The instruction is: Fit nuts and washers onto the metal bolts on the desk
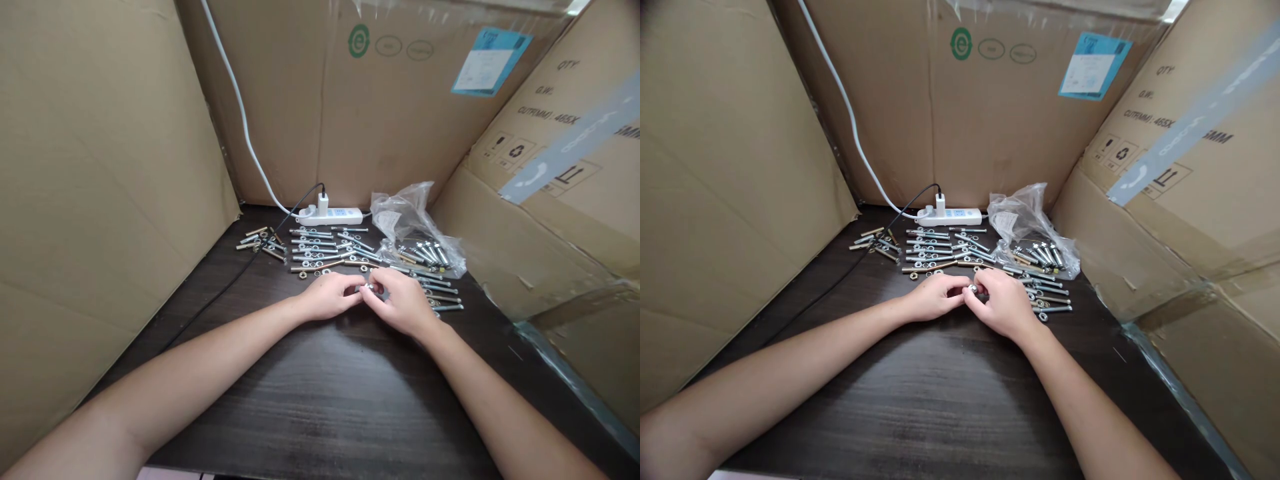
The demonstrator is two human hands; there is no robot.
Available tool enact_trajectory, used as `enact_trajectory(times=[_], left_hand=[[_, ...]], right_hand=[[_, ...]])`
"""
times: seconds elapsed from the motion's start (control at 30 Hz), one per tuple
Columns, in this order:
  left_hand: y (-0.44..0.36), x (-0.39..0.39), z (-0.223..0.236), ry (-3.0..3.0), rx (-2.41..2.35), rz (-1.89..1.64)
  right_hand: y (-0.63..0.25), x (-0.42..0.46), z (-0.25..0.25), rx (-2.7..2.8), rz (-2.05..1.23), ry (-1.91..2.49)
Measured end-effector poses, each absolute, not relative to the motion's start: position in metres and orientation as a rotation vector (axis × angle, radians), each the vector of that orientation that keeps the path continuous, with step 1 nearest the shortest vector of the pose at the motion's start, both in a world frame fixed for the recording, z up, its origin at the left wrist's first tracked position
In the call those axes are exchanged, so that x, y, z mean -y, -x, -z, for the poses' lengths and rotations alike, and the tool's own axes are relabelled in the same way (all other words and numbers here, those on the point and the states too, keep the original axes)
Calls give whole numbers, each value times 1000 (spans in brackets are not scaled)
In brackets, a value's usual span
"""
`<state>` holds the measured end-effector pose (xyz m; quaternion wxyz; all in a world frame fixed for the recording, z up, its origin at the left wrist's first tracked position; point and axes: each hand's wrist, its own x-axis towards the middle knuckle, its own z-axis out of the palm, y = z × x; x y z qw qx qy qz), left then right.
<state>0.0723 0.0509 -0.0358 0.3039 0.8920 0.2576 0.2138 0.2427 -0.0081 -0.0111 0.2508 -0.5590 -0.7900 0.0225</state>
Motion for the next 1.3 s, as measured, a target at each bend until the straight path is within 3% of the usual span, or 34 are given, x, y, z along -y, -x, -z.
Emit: enact_trajectory(times=[0.57, 1.1, 1.3], left_hand=[[-73, -52, 38, -2400, -718, -552], [-71, -54, 39, -2325, -799, -693], [-70, -51, 36, -2240, -757, -758]], right_hand=[[-242, 5, 19, 2108, -32, 1549], [-255, -4, 29, 1637, -481, 1427], [-257, -10, 36, 1368, -854, 1310]])
